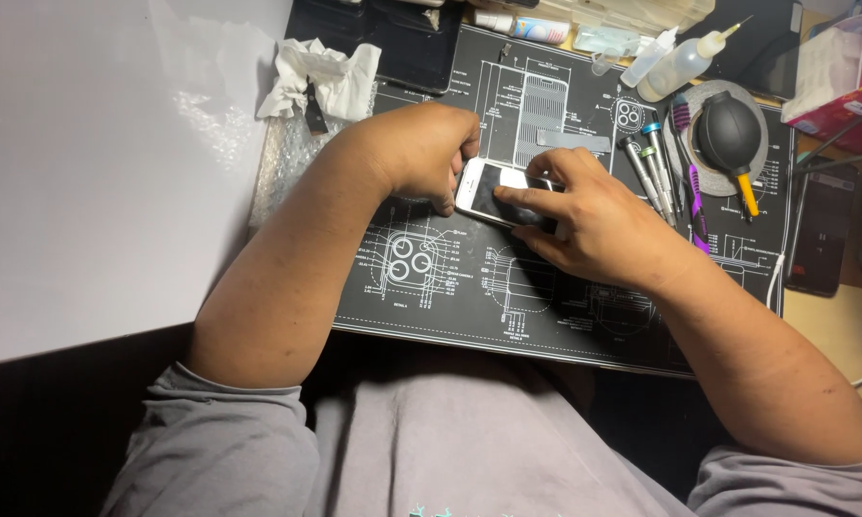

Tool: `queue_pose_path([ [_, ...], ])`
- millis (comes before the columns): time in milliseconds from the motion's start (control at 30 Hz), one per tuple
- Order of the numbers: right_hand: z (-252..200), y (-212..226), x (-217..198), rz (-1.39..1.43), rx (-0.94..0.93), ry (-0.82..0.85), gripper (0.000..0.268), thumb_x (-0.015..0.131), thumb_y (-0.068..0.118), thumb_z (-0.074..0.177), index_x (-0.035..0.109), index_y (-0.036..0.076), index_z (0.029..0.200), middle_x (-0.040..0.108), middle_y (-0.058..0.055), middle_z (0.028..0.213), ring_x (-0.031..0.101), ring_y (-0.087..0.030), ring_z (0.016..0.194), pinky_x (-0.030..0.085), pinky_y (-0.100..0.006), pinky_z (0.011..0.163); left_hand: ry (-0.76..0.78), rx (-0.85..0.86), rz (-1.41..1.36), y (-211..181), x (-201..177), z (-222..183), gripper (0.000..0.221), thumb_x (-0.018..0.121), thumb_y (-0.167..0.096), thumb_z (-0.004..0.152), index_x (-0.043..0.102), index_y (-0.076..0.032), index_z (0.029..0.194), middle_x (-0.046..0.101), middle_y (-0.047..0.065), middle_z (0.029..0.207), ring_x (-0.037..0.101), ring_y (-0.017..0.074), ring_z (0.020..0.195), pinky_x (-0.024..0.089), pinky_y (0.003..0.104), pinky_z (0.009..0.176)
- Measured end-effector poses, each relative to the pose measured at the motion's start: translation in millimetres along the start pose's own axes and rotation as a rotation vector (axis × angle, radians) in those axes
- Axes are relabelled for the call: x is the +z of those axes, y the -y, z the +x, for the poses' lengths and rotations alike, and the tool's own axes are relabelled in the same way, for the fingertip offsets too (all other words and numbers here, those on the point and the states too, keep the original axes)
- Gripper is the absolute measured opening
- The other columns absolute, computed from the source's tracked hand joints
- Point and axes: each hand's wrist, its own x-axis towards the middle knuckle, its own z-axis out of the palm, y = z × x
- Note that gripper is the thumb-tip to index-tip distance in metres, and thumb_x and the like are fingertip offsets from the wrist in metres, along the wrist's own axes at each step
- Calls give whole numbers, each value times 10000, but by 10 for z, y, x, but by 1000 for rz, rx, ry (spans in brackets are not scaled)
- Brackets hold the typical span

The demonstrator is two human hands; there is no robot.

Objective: Repairing a mobile phone by disassembling components and using a screwdriver

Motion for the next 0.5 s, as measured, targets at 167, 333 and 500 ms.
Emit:
queue_pose_path([
  [167, -12, 6, 19, -20, -13, -17, 428, 784, 214, 905, 683, 139, 1314, 543, -193, 1184, 567, -363, 1028, 520, -467, 853, -25, 34, 65, 28, 40, 63, 607, 933, -118, 656, 582, -168, 1148, 691, -39, 1045, 689, 144, 887, 524, 337, 761],
  [333, 27, 63, -74, -85, -24, 21, 456, 771, 222, 897, 693, 123, 1336, 546, -190, 1182, 562, -351, 1009, 528, -444, 848, -62, 62, 173, 93, 106, 208, 658, 986, -213, 592, 586, -185, 1114, 708, -51, 997, 645, 204, 959, 500, 404, 758],
  [500, 67, 86, -99, -94, 12, 63, 426, 741, 228, 917, 701, 134, 1331, 552, -179, 1160, 569, -355, 1007, 532, -450, 822, -40, 39, 194, 50, 85, 181, 699, 972, -243, 624, 583, -174, 1200, 690, -19, 1052, 635, 219, 994, 514, 409, 771],
])
